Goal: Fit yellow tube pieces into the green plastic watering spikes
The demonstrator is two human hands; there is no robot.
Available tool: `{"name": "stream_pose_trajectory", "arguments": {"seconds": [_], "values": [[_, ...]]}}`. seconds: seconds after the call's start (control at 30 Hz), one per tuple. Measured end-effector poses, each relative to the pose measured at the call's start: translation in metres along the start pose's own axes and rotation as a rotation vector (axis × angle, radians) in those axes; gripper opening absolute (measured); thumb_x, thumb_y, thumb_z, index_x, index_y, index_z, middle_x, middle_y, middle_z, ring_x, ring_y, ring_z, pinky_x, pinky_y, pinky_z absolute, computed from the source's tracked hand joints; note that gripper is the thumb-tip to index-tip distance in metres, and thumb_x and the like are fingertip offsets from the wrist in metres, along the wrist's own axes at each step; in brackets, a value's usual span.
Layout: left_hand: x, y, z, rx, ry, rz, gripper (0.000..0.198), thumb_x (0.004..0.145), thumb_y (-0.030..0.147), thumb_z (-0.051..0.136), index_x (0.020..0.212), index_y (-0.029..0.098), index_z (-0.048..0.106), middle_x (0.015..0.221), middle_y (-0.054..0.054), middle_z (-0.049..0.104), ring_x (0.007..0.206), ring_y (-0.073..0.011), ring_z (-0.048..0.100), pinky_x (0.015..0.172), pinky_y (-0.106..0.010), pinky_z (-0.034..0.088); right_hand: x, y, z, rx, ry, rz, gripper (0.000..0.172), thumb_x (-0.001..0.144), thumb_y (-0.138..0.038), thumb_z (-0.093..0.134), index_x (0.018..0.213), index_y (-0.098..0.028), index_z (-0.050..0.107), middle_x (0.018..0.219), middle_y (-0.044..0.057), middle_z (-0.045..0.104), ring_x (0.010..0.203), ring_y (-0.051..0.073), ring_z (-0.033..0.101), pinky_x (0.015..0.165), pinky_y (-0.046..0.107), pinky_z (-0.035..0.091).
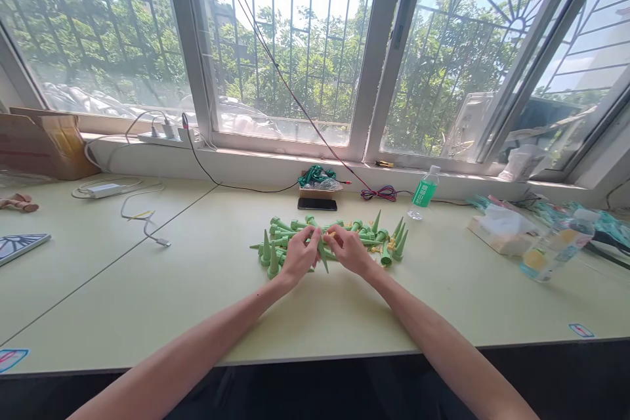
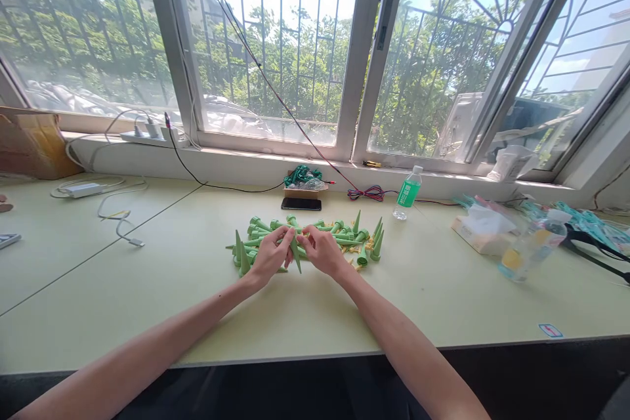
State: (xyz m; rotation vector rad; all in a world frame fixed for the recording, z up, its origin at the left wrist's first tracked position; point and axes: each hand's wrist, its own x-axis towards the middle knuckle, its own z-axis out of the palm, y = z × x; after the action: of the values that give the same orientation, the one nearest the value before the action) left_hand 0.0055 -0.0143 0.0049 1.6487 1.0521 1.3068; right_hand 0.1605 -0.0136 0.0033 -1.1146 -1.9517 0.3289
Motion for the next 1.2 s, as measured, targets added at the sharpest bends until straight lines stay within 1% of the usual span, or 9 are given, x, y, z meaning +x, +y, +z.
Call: {"name": "stream_pose_trajectory", "arguments": {"seconds": [0.07, 0.17, 0.37, 0.5, 0.73, 0.83, 0.93, 1.07, 1.2], "values": [[0.0, -0.001, 0.0, -0.013, -0.005, -0.013, 0.036, 0.086, 0.054, 0.047, 0.072, 0.021, 0.051, 0.037, 0.006, 0.046, 0.032, -0.0116, 0.045, 0.039, -0.022, 0.037, 0.0, 0.002, 0.0, 0.016, -0.029, -0.016, 0.025, 0.093, -0.041, 0.045, 0.093, -0.018, 0.057, 0.057, -0.005, 0.05, 0.051, 0.01, 0.039, 0.054, 0.021, 0.031], [-0.001, 0.0, -0.001, -0.025, -0.008, -0.03, 0.036, 0.086, 0.053, 0.048, 0.071, 0.021, 0.051, 0.037, 0.006, 0.046, 0.031, -0.0113, 0.043, 0.038, -0.022, 0.035, 0.0, 0.005, 0.0, 0.047, -0.053, -0.033, 0.024, 0.093, -0.039, 0.045, 0.087, -0.018, 0.056, 0.056, -0.006, 0.047, 0.051, 0.01, 0.035, 0.054, 0.021, 0.031], [-0.002, 0.001, -0.001, -0.038, -0.021, -0.032, 0.037, 0.085, 0.054, 0.048, 0.07, 0.02, 0.051, 0.038, 0.007, 0.044, 0.031, -0.0112, 0.044, 0.036, -0.022, 0.034, 0.001, 0.008, 0.001, 0.057, -0.093, -0.051, 0.033, 0.095, -0.039, 0.041, 0.07, -0.018, 0.048, 0.059, -0.003, 0.05, 0.053, 0.009, 0.039, 0.054, 0.022, 0.03], [-0.001, 0.001, -0.001, -0.053, -0.02, -0.03, 0.037, 0.085, 0.052, 0.049, 0.068, 0.02, 0.05, 0.04, 0.007, 0.042, 0.031, -0.0103, 0.044, 0.035, -0.021, 0.032, 0.001, 0.008, 0.001, 0.033, -0.105, -0.055, 0.036, 0.095, -0.039, 0.04, 0.066, -0.019, 0.042, 0.057, -0.003, 0.049, 0.052, 0.009, 0.038, 0.054, 0.022, 0.029], [-0.001, -0.002, -0.001, -0.066, -0.039, -0.013, 0.037, 0.086, 0.051, 0.048, 0.068, 0.019, 0.05, 0.042, 0.006, 0.043, 0.032, -0.0098, 0.043, 0.033, -0.021, 0.031, 0.001, 0.012, 0.002, -0.007, -0.095, -0.08, 0.037, 0.095, -0.039, 0.039, 0.063, -0.02, 0.036, 0.052, -0.006, 0.035, 0.051, 0.009, 0.027, 0.051, 0.022, 0.024], [-0.002, -0.003, -0.001, -0.062, -0.045, -0.003, 0.037, 0.086, 0.052, 0.048, 0.068, 0.019, 0.049, 0.044, 0.006, 0.044, 0.032, -0.0095, 0.043, 0.032, -0.021, 0.032, 0.001, 0.014, 0.003, -0.032, -0.091, -0.098, 0.039, 0.095, -0.039, 0.039, 0.062, -0.02, 0.035, 0.053, -0.006, 0.033, 0.051, 0.009, 0.024, 0.051, 0.022, 0.023], [-0.002, -0.003, -0.001, -0.071, -0.046, 0.005, 0.037, 0.086, 0.052, 0.049, 0.068, 0.019, 0.048, 0.047, 0.005, 0.046, 0.032, -0.0091, 0.043, 0.031, -0.021, 0.031, 0.001, 0.014, 0.003, -0.021, -0.106, -0.101, 0.04, 0.096, -0.04, 0.037, 0.062, -0.019, 0.036, 0.053, -0.006, 0.036, 0.051, 0.009, 0.026, 0.051, 0.022, 0.023], [-0.003, 0.0, -0.001, -0.059, -0.048, 0.012, 0.036, 0.085, 0.052, 0.049, 0.07, 0.019, 0.05, 0.045, 0.006, 0.043, 0.033, -0.0091, 0.043, 0.031, -0.02, 0.031, 0.001, 0.012, 0.002, 0.001, -0.109, -0.087, 0.043, 0.097, -0.043, 0.033, 0.063, -0.018, 0.041, 0.056, -0.003, 0.046, 0.051, 0.009, 0.036, 0.054, 0.022, 0.028], [-0.003, -0.002, -0.002, 0.007, -0.046, 0.063, 0.035, 0.087, 0.051, 0.049, 0.073, 0.019, 0.052, 0.043, 0.007, 0.04, 0.034, -0.0086, 0.041, 0.033, -0.019, 0.031, 0.002, 0.011, 0.003, 0.047, -0.092, -0.06, 0.049, 0.098, -0.047, 0.03, 0.06, -0.018, 0.044, 0.055, -0.001, 0.049, 0.051, 0.009, 0.042, 0.056, 0.023, 0.032]]}}
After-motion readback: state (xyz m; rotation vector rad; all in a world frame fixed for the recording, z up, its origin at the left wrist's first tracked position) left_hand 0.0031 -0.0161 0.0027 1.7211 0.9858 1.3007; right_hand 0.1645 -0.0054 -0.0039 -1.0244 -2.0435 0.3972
